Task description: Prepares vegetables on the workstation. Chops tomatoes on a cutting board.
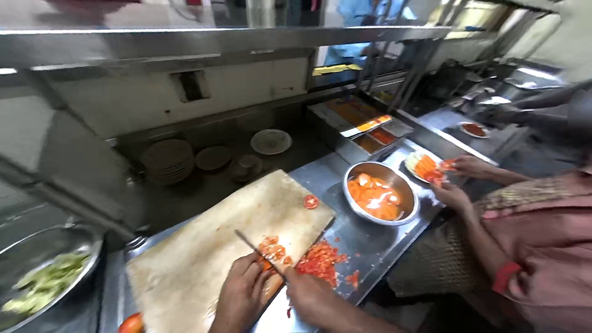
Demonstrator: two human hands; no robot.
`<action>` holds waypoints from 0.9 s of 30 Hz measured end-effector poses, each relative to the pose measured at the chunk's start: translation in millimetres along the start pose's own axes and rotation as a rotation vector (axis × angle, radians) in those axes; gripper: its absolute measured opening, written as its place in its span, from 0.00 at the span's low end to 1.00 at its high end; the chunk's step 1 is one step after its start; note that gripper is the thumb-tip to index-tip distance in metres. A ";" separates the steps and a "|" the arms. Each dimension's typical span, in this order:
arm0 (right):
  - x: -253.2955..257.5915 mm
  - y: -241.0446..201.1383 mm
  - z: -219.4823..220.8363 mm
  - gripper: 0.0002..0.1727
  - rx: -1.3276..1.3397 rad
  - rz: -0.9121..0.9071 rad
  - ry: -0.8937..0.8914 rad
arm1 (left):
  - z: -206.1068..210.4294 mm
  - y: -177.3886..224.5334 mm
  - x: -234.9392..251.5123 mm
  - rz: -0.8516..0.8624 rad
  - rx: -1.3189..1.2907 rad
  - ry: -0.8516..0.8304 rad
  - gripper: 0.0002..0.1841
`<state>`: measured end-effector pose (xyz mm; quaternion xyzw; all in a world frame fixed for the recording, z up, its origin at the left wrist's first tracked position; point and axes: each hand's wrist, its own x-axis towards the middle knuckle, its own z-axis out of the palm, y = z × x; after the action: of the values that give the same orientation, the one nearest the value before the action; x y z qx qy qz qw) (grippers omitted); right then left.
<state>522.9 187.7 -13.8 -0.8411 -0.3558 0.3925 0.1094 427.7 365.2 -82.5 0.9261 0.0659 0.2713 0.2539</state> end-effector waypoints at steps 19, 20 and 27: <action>-50.8 35.7 -0.9 0.20 0.037 -0.111 -0.002 | -9.4 -0.6 0.6 0.038 0.027 -0.082 0.12; -44.1 33.7 -0.9 0.20 0.034 -0.117 -0.004 | -8.6 -1.8 0.6 0.043 0.029 -0.082 0.12; 2.6 8.7 -0.1 0.21 0.048 -0.116 -0.004 | -7.5 -1.8 -0.1 0.030 0.025 -0.062 0.14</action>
<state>528.6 183.2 -19.3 -0.8154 -0.3945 0.3958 0.1513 423.6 370.0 -78.1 0.9380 0.0473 0.2456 0.2401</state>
